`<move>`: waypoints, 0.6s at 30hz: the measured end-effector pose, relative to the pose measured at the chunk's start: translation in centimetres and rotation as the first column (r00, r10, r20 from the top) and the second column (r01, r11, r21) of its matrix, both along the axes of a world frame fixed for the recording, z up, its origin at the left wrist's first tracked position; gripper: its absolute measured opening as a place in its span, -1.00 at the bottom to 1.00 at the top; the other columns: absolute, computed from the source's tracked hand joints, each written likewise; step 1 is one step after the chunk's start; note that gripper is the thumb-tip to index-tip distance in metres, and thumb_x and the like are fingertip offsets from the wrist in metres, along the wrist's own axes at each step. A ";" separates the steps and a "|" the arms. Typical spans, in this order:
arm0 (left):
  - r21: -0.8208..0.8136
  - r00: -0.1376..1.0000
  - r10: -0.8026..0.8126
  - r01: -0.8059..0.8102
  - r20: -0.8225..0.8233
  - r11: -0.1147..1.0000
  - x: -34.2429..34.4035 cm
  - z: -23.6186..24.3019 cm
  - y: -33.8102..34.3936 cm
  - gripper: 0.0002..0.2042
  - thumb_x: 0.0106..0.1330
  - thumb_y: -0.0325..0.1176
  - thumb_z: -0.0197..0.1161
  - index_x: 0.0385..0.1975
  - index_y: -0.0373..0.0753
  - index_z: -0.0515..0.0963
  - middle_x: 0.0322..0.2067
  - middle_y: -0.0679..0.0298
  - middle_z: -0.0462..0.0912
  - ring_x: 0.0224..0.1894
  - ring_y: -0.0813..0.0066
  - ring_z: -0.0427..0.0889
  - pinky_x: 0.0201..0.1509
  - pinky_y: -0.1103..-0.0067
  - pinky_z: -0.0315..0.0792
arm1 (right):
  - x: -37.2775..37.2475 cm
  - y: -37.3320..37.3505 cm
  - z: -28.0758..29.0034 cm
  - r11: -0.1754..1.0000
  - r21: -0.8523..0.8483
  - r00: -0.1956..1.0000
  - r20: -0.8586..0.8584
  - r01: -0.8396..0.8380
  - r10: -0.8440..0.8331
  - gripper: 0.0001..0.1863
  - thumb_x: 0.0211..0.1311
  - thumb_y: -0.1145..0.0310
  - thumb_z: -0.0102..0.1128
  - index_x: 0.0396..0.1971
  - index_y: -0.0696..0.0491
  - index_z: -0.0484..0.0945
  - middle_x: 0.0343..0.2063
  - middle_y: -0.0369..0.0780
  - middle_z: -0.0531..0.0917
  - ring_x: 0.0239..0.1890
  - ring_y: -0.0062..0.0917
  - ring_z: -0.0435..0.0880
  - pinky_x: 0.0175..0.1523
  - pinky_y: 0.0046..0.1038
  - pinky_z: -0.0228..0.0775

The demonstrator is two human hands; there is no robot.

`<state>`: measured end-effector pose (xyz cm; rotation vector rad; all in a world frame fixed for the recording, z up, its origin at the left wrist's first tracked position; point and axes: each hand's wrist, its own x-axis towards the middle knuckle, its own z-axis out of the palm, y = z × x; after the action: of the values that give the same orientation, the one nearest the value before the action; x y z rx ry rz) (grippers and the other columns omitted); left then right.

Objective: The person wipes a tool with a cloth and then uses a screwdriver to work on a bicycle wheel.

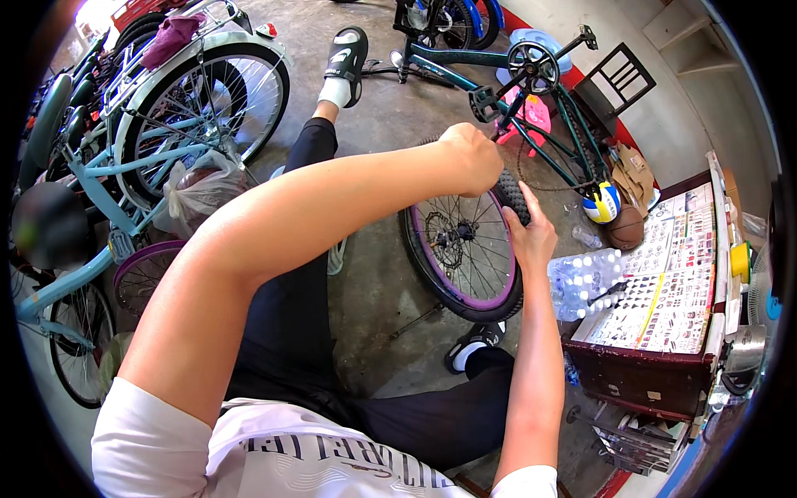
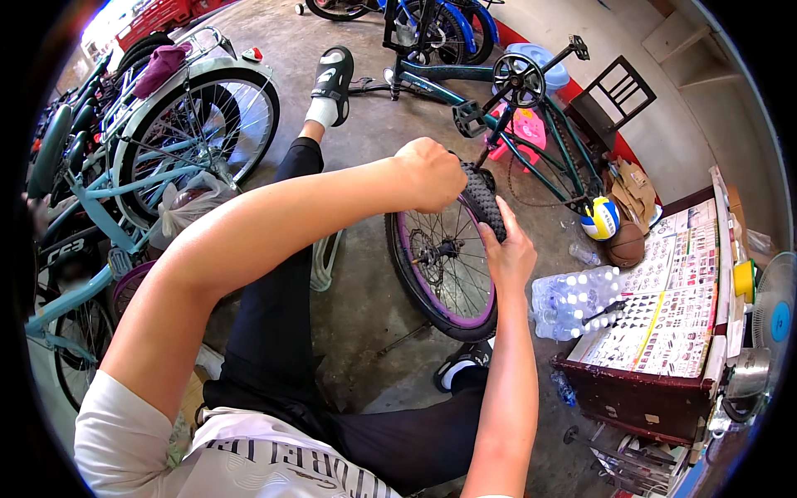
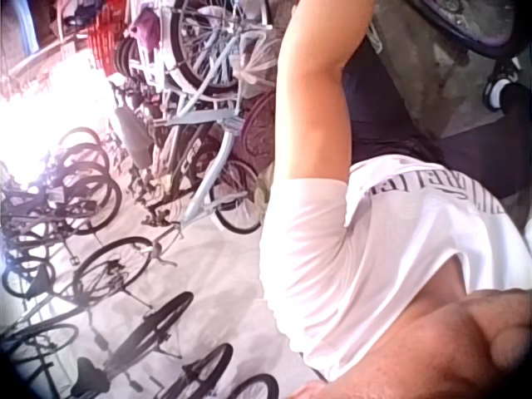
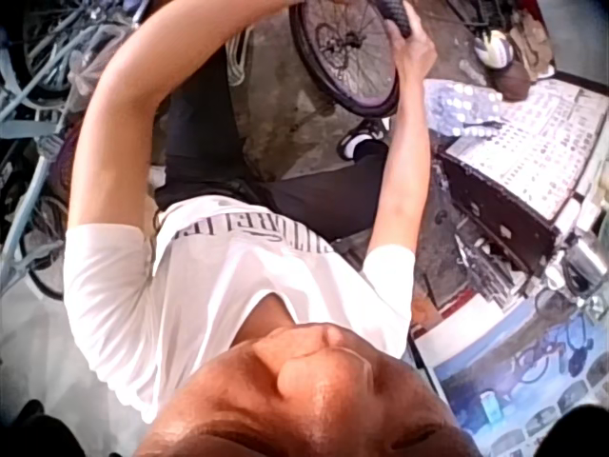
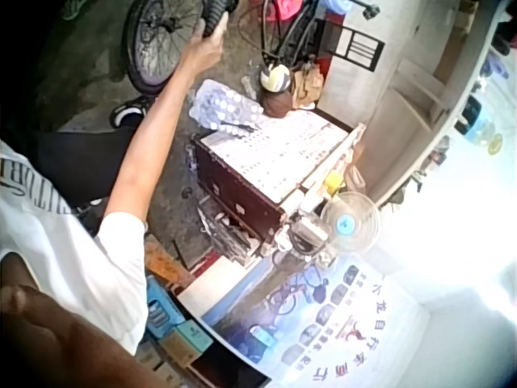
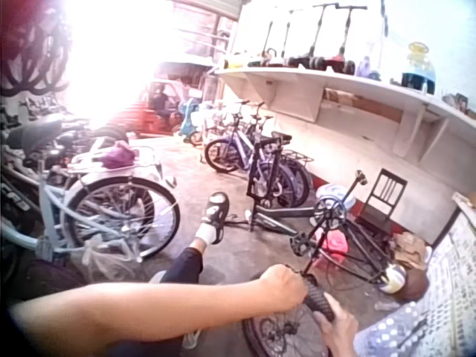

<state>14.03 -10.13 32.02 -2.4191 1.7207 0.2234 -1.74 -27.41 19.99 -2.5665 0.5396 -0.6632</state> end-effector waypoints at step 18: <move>-0.392 0.904 0.357 -0.424 -0.235 0.817 -6.1 -10.0 3.1 -0.82 0.25 -0.45 0.24 -0.18 -0.33 0.58 -0.27 -0.04 0.73 -0.28 0.05 0.82 -0.25 0.28 0.69 | -0.1 -0.3 1.2 0.999 0.043 0.998 -0.067 0.017 -0.014 -0.34 0.20 0.09 0.50 0.34 -0.29 0.55 -0.05 -0.13 0.79 -0.22 -0.27 0.80 -0.05 -0.27 0.58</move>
<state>7.94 -7.07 22.07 -3.1609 1.4175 0.0739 -1.81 -27.75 21.16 -2.5539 0.5892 -0.5670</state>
